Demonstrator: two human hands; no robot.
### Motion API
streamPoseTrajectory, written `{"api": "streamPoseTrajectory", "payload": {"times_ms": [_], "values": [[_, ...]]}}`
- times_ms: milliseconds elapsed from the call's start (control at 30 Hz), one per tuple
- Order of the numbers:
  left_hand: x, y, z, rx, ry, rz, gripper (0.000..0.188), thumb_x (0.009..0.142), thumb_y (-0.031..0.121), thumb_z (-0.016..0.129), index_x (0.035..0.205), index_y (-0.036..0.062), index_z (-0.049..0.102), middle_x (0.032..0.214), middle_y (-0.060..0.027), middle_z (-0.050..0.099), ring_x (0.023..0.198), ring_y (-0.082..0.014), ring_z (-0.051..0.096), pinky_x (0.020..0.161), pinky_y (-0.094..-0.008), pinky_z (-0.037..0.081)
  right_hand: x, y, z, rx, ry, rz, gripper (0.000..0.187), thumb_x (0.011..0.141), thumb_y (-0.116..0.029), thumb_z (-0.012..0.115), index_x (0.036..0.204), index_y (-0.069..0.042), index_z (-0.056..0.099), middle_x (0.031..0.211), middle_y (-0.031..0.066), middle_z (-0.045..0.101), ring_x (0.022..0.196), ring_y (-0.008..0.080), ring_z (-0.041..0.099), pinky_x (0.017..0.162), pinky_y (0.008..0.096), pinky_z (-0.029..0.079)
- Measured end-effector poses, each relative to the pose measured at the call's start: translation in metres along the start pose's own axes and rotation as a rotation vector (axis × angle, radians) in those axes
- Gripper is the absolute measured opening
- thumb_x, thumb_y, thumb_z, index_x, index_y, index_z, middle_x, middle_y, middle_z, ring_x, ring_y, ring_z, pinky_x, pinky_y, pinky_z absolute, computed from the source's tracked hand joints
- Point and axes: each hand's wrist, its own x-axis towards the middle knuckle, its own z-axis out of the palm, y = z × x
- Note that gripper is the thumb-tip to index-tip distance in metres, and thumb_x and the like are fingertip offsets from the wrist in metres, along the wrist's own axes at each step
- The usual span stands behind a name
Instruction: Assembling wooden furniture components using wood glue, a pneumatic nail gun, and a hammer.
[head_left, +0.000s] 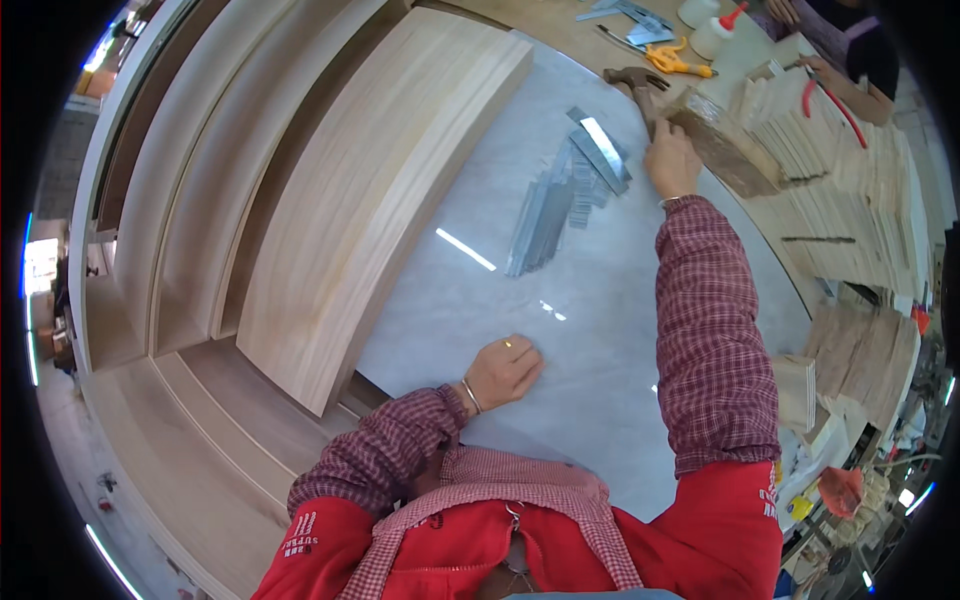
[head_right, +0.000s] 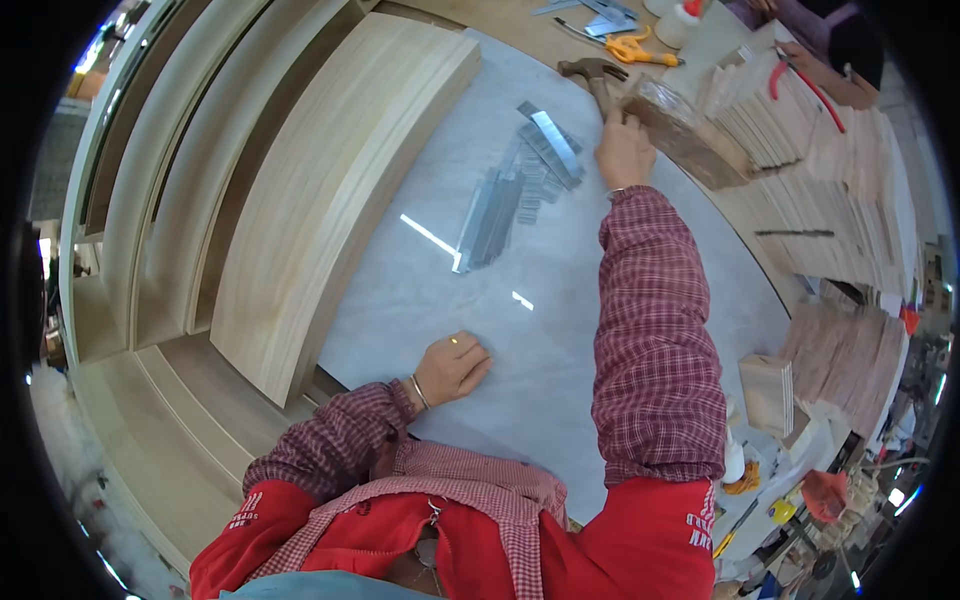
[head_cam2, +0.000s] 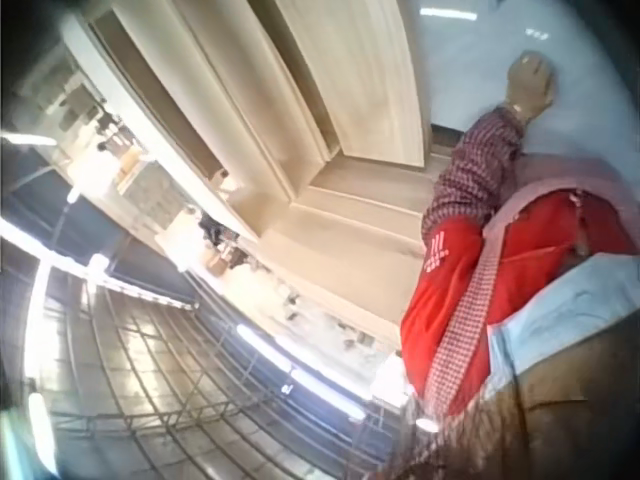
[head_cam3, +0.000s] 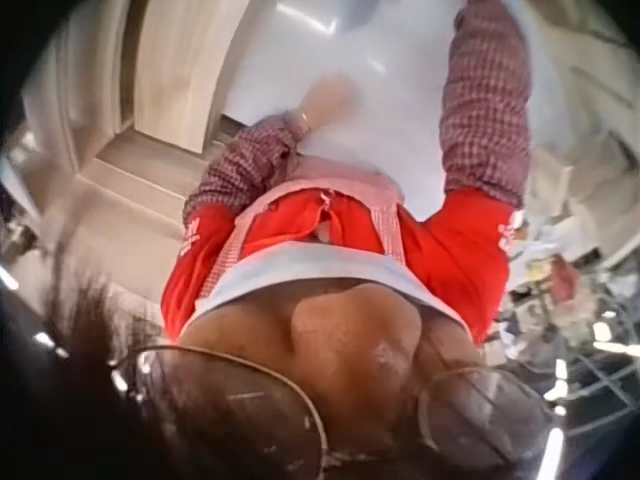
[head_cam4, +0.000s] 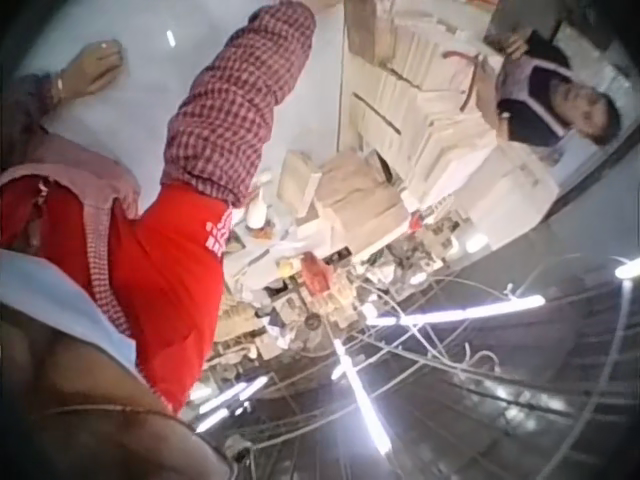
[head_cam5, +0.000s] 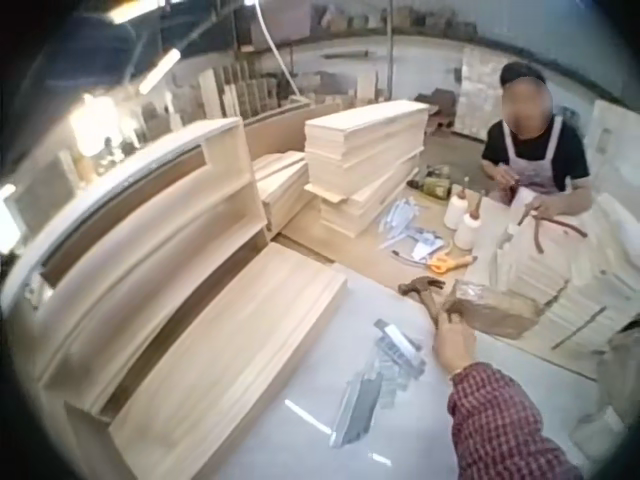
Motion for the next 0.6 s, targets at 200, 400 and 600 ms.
{"api": "streamPoseTrajectory", "payload": {"times_ms": [200, 400, 600], "values": [[-0.013, 0.01, -0.04, -0.051, 0.103, -0.227, 0.017, 0.078, 0.003, 0.06, 0.095, 0.0041, 0.06, 0.086, -0.0069, 0.057, 0.069, -0.0215, 0.054, 0.063, -0.029, 0.045, -0.042, 0.032, 0.0, 0.026, 0.059, 0.061, 0.028, 0.082, -0.011, 0.053, 0.107, -0.004, 0.063, 0.106, 0.0184, 0.063, 0.096, 0.0346, 0.058, 0.082, 0.0419, 0.049], [-0.023, 0.004, -0.141, 0.198, 0.41, -0.44, 0.013, 0.081, 0.001, 0.059, 0.094, 0.0022, 0.06, 0.08, -0.0067, 0.057, 0.063, -0.0181, 0.049, 0.062, -0.0274, 0.044, -0.051, 0.031, 0.002, 0.137, 0.096, 0.006, 0.028, 0.082, -0.01, 0.053, 0.108, -0.003, 0.063, 0.101, 0.0154, 0.065, 0.089, 0.0331, 0.06, 0.079, 0.0393, 0.05], [-0.025, -0.042, -0.221, 0.47, 0.684, -0.638, 0.024, 0.087, 0.017, 0.056, 0.106, 0.0027, 0.06, 0.099, -0.0103, 0.06, 0.088, -0.0242, 0.057, 0.079, -0.0331, 0.046, -0.125, -0.047, -0.041, 0.693, -0.166, -0.028, 0.027, 0.085, -0.015, 0.057, 0.108, -0.002, 0.064, 0.09, 0.0123, 0.068, 0.074, 0.0269, 0.062, 0.07, 0.0341, 0.049]]}}
